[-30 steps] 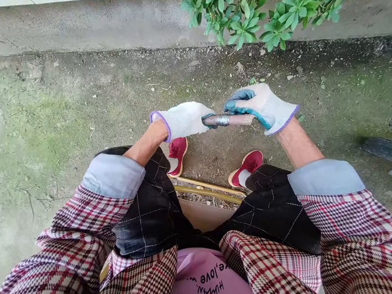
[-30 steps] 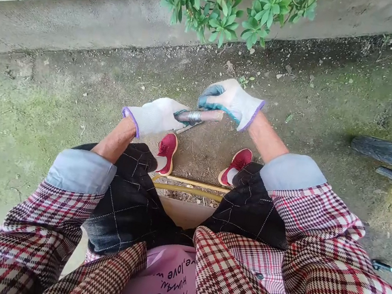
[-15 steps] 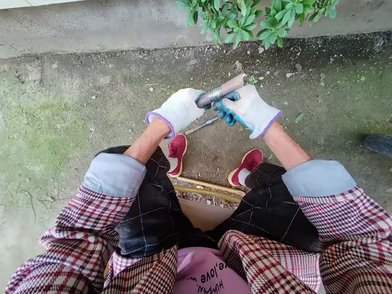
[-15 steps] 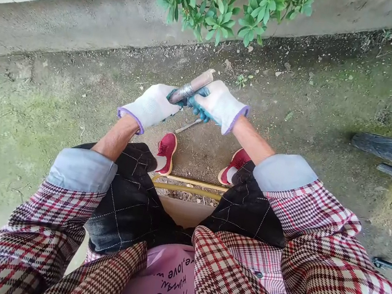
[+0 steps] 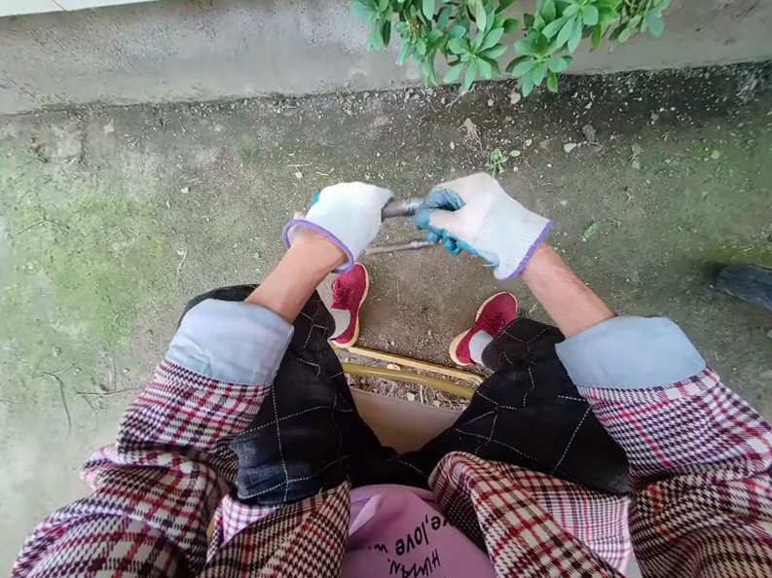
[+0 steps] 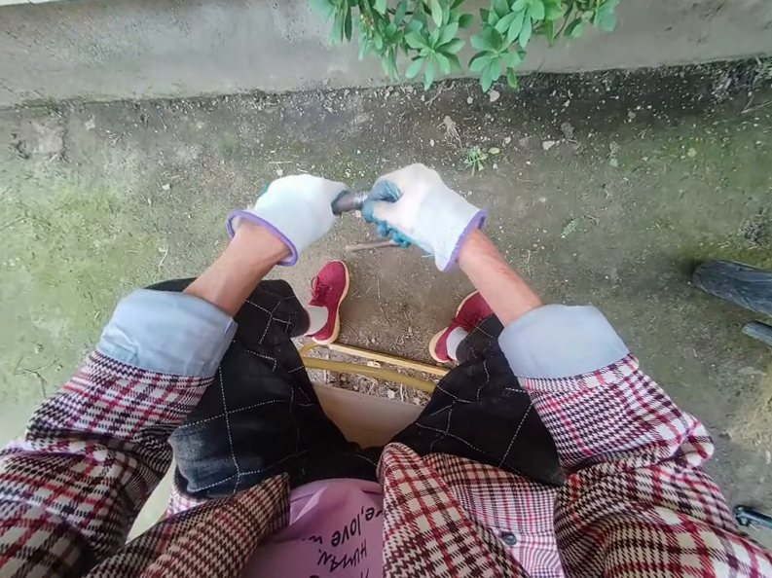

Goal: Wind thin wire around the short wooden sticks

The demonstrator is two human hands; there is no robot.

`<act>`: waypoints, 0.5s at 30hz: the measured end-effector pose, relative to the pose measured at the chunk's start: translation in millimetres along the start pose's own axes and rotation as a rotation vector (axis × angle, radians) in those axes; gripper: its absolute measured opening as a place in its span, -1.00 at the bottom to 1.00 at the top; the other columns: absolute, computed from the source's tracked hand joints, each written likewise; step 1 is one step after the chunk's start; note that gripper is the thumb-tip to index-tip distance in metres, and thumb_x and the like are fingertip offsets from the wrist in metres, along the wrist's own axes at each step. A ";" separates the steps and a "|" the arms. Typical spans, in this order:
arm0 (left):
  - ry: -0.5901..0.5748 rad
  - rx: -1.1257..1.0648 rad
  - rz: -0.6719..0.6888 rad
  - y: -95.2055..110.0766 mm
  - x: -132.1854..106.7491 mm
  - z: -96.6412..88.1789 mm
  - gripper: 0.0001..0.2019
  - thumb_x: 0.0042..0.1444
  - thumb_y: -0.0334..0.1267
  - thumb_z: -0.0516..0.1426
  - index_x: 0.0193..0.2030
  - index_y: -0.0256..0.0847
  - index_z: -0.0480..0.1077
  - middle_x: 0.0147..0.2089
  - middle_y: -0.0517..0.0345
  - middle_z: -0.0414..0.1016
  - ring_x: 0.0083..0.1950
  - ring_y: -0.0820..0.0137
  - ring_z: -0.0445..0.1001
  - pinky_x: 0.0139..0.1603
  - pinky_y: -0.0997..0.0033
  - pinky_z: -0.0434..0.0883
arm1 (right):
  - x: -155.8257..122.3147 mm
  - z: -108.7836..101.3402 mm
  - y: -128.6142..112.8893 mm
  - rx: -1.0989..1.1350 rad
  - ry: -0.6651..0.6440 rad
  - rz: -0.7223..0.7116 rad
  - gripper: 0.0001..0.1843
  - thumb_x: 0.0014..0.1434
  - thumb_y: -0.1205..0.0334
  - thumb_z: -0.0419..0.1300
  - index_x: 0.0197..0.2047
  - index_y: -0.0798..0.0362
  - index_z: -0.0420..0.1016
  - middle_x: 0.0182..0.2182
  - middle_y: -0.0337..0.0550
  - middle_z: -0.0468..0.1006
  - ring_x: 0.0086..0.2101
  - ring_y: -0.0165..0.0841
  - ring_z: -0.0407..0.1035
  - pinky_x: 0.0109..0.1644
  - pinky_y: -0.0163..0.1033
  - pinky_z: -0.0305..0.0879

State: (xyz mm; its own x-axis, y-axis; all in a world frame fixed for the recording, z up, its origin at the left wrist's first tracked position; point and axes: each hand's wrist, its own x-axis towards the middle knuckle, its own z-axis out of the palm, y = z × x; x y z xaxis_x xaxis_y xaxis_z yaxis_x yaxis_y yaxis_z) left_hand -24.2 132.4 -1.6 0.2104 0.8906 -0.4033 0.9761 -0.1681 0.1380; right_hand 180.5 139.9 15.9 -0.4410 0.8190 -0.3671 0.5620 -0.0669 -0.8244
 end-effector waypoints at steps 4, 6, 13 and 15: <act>-0.091 0.092 0.157 6.1 -2.2 1.6 -0.66 0.36 -0.26 0.03 0.07 -0.16 0.61 -0.04 -0.10 0.65 0.07 0.06 0.64 0.16 0.12 0.46 | 4.1 -23.6 8.5 -0.166 0.076 -0.090 -0.83 0.14 0.34 0.28 -0.48 -0.03 0.56 -0.48 -0.19 0.59 -0.40 -0.32 0.42 -0.31 -0.25 0.36; -0.108 0.066 0.187 11.3 -2.3 -0.5 -0.67 0.35 -0.19 0.06 0.08 -0.13 0.61 -0.07 -0.07 0.66 0.03 0.08 0.65 0.12 0.16 0.47 | 8.7 -33.0 17.4 -0.126 0.101 -0.089 -0.85 0.11 0.33 0.27 -0.46 -0.05 0.59 -0.45 -0.18 0.60 -0.36 -0.29 0.44 -0.26 -0.22 0.38; -0.045 -0.151 0.182 15.7 -4.6 -8.8 -0.68 0.26 -0.12 0.13 0.01 -0.15 0.63 -0.15 0.05 0.68 -0.08 0.21 0.63 0.02 0.32 0.47 | 18.3 -25.0 35.7 0.140 0.043 0.034 -0.88 0.14 0.24 0.31 -0.43 0.03 0.54 -0.50 -0.18 0.54 -0.52 -0.37 0.34 -0.48 -0.25 0.36; 0.001 -0.165 0.140 12.3 -2.6 -8.1 -0.67 0.27 -0.17 0.11 0.04 -0.16 0.63 -0.13 0.03 0.68 -0.08 0.20 0.63 0.01 0.31 0.48 | 18.5 -13.0 34.1 0.172 0.047 0.076 -0.87 0.17 0.29 0.30 -0.42 0.04 0.52 -0.55 -0.22 0.51 -0.56 -0.40 0.32 -0.53 -0.30 0.33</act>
State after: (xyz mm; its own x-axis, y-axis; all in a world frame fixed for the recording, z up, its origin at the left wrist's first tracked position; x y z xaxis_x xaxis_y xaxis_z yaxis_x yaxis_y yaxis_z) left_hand -13.2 131.5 8.5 0.3431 0.8637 -0.3693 0.9150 -0.2185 0.3392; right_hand 200.6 160.3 -13.4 -0.3662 0.8335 -0.4138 0.4627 -0.2227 -0.8581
